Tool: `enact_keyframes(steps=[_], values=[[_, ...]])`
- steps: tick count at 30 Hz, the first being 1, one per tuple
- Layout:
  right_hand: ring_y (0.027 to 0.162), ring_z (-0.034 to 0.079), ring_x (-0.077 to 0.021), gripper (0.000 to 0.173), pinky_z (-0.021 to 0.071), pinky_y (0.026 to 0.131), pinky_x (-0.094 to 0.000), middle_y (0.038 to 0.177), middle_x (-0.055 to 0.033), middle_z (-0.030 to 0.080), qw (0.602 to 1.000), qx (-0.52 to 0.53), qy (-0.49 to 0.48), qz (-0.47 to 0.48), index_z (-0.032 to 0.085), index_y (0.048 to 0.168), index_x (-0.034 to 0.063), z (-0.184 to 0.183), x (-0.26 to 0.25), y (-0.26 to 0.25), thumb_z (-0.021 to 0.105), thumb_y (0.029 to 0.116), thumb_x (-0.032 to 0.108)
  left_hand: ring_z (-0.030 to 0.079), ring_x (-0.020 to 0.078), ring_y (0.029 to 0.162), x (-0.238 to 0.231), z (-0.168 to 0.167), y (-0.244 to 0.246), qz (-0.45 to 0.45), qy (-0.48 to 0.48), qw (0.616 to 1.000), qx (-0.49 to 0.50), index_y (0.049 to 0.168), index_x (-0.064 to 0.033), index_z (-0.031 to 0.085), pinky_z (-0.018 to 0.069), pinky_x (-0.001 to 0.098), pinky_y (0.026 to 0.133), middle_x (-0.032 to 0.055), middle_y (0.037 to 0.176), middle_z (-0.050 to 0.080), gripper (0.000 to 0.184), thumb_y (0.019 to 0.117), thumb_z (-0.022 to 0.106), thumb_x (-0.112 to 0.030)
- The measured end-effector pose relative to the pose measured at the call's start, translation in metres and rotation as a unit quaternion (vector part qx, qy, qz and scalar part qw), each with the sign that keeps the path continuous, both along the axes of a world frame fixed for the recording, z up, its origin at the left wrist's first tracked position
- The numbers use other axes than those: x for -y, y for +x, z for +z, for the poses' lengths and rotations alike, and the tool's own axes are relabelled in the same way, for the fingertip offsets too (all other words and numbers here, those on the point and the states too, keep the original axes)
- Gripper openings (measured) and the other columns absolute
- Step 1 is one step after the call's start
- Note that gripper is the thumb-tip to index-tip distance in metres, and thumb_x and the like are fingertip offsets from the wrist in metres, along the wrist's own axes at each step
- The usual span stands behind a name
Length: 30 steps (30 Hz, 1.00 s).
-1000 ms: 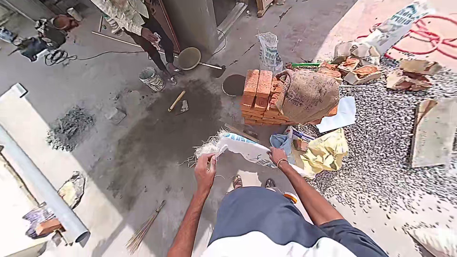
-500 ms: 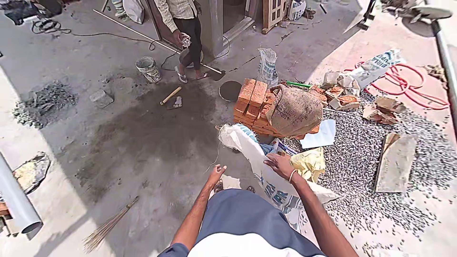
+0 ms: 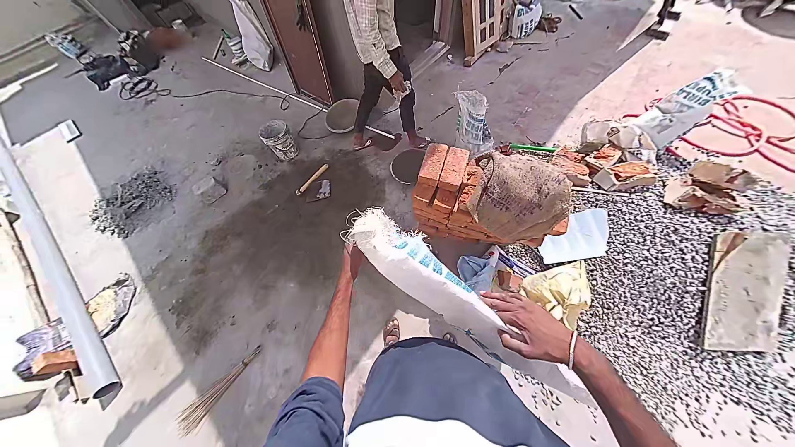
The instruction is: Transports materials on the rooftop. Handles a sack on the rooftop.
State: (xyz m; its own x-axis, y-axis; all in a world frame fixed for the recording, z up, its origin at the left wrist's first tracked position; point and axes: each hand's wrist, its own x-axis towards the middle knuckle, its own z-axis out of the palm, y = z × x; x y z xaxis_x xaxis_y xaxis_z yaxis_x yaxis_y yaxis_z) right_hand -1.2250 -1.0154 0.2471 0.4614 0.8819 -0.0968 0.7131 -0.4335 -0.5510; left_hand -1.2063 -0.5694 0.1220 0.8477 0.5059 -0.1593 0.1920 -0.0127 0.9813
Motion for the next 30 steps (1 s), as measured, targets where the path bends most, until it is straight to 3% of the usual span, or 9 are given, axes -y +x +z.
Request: enact_keyframes(steps=[3,5,9,12,16,20,24,26,30], values=[[0.144,0.049,-0.0361,0.062,0.0372,0.114,-0.0605,0.157,-0.0161,0.049,0.988,-0.103,-0.092,-0.072,0.057,0.144,-0.0006,-0.005,0.014,0.02,0.063,0.0908,0.031,0.049,0.0283,0.137,-0.007,0.04,0.0,-0.053,0.075,0.996,-0.008,0.152,0.0094,0.033,0.04,0.0409,0.115,0.0285,0.15,0.046,0.047,0.1116,0.03,-0.014],[0.141,0.051,-0.0345,0.079,0.0403,0.116,-0.0555,0.156,-0.0177,0.049,0.97,-0.196,-0.057,-0.134,0.04,0.156,0.0016,-0.032,0.018,0.038,0.07,0.0903,0.032,0.058,0.0344,0.127,-0.007,0.07,0.002,-0.095,0.196,0.976,0.004,0.139,0.0127,0.049,0.0442,0.0486,0.11,0.0315,0.134,0.058,0.041,0.1032,0.052,-0.007],[0.134,0.057,-0.0236,0.089,0.0446,0.114,-0.0415,0.147,-0.0198,0.056,0.924,-0.349,0.063,-0.143,0.037,0.156,0.003,-0.103,-0.03,0.049,0.08,0.0844,0.032,0.067,0.0323,0.11,0.014,0.104,0.004,-0.19,0.346,0.914,0.095,0.117,0.0081,0.067,0.0517,0.0519,0.1,0.0236,0.116,0.069,0.036,0.0859,0.064,-0.011],[0.122,0.062,-0.0177,0.057,0.0467,0.109,-0.0352,0.132,-0.0198,0.064,0.899,-0.388,0.114,-0.171,0.055,0.14,-0.005,-0.137,-0.081,0.035,0.075,0.0891,0.012,0.067,0.038,0.101,0.03,0.112,-0.001,-0.237,0.453,0.851,0.123,0.102,0.0067,0.07,0.0521,0.057,0.091,0.0221,0.102,0.07,0.033,0.0757,0.068,-0.013],[0.134,0.055,-0.0264,0.045,0.0386,0.118,-0.0369,0.138,-0.0266,0.061,0.887,-0.319,0.162,-0.293,0.055,0.138,-0.0123,-0.152,-0.126,0.016,0.064,0.0994,0.009,0.069,0.0323,0.092,0.024,0.135,-0.023,-0.276,0.542,0.789,0.088,0.099,0.0006,0.072,0.0535,0.0535,0.087,0.0145,0.09,0.071,0.032,0.0883,0.062,-0.028],[0.127,0.06,-0.0227,0.039,0.0437,0.113,-0.0344,0.133,-0.0269,0.063,0.831,-0.32,0.233,-0.39,0.055,0.135,-0.0144,-0.124,-0.146,0.022,0.061,0.0998,0.003,0.07,0.0363,0.098,0.015,0.155,-0.057,-0.387,0.438,0.811,0.007,0.118,0.0061,0.069,0.0518,0.0567,0.088,0.0233,0.099,0.072,0.047,0.0953,0.048,-0.029],[0.097,0.059,-0.0017,0.028,0.0492,0.089,-0.0179,0.11,-0.0115,0.064,0.734,-0.427,0.326,-0.415,0.055,0.13,-0.009,-0.088,-0.143,0.019,0.041,0.1061,-0.004,0.058,0.0114,0.08,0.027,0.137,-0.078,-0.468,0.25,0.847,-0.037,0.086,0.0035,0.065,0.0461,0.0323,0.079,0.0074,0.079,0.061,0.036,0.0987,0.041,-0.021],[0.094,0.058,-0.0006,0.028,0.0479,0.086,-0.0154,0.107,-0.0128,0.063,0.727,-0.428,0.34,-0.415,0.054,0.129,-0.0121,-0.081,-0.141,0.018,0.039,0.1064,-0.006,0.058,0.0121,0.1,0.035,0.129,-0.082,-0.453,0.116,0.874,-0.132,0.101,0.0102,0.064,0.0444,0.0304,0.096,0.0137,0.102,0.064,0.039,0.1009,0.037,-0.018],[0.093,0.056,0.0021,0.028,0.0465,0.084,-0.0119,0.106,-0.012,0.061,0.729,-0.445,0.33,-0.402,0.052,0.128,-0.0147,-0.085,-0.155,0.026,0.038,0.1046,-0.008,0.058,0.009,0.099,0.039,0.092,-0.071,-0.37,0.005,0.903,-0.219,0.115,-0.0003,0.062,0.0484,0.0303,0.092,0.0061,0.109,0.062,0.033,0.1065,0.04,-0.024]])
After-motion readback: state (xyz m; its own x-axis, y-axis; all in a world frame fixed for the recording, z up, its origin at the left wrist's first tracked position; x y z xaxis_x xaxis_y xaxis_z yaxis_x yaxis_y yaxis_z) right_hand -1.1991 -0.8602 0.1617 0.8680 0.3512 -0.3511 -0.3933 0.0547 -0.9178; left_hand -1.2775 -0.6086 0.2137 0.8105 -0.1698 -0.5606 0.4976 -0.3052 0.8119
